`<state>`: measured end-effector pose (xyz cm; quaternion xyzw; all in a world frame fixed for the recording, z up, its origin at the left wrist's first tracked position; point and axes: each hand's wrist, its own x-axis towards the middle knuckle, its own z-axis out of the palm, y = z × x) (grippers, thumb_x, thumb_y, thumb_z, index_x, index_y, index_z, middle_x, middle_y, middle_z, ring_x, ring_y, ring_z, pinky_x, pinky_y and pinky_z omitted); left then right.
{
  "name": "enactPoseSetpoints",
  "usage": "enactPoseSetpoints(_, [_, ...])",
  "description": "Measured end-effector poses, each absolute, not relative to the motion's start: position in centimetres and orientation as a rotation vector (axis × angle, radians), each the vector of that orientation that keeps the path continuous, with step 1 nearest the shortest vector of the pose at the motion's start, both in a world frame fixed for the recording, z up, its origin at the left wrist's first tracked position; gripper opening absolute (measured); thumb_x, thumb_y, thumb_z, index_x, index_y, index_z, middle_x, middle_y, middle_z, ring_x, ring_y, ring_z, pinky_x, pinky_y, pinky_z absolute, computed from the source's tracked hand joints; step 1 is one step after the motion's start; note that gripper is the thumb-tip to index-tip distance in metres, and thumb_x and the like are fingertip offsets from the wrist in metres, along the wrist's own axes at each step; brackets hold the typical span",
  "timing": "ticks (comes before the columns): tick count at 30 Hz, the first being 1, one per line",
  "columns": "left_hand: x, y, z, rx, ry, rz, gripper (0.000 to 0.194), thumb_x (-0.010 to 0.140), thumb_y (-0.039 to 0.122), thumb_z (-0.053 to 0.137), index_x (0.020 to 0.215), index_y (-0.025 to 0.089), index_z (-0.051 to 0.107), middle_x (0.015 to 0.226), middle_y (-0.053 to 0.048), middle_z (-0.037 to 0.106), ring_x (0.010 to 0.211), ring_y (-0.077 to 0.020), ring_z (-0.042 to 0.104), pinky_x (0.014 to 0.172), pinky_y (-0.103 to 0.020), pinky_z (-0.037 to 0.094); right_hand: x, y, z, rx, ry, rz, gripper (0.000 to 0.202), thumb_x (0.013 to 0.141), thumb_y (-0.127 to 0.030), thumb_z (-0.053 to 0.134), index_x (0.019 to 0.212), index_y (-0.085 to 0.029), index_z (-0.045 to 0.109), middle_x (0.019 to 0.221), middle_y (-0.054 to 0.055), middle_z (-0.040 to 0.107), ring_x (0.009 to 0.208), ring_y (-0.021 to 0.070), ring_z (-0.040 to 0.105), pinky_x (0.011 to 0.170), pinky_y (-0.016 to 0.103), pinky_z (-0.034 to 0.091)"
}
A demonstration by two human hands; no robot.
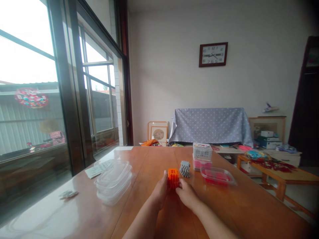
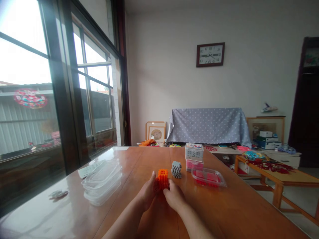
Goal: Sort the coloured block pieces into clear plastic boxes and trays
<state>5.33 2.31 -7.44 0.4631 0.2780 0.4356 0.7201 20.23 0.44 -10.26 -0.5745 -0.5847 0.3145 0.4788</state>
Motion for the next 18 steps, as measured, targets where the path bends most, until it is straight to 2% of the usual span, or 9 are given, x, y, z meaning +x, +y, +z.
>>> enactPoseSetpoints(4, [3.1,2.8,-7.2,1.006,0.671,0.976,0.079,0.091,0.077,0.046,0.13,0.011,0.067,0.128,-0.019,0.071,0.128,-0.0343,0.061,0.117,-0.046,0.037,17.9,1.3,-10.1,-1.383,-1.438,0.797,0.044,0.071,-0.018,0.057,0.112,-0.022,0.07,0.106,0.007,0.079,0.103,0.0289,0.073,0.092,0.036,0.054])
enactPoseSetpoints(9, [0.3,3.3,-7.1,0.994,0.662,1.022,0.077,0.092,0.075,0.047,0.128,0.011,0.068,0.129,-0.017,0.07,0.13,-0.0312,0.06,0.117,-0.041,0.038,15.2,2.1,-9.9,-1.382,-1.479,0.816,0.046,0.071,-0.018,0.057,0.116,-0.023,0.069,0.102,0.006,0.079,0.103,0.028,0.072,0.092,0.036,0.054])
enactPoseSetpoints(18, [-2.8,3.6,-7.1,0.957,0.764,1.086,0.073,0.091,0.075,0.05,0.12,0.011,0.07,0.12,-0.018,0.073,0.123,-0.0309,0.063,0.111,-0.042,0.042,12.0,2.9,-9.5,-1.385,-1.543,0.83,0.045,0.071,-0.018,0.057,0.114,-0.025,0.07,0.103,0.005,0.079,0.105,0.0278,0.072,0.094,0.035,0.053])
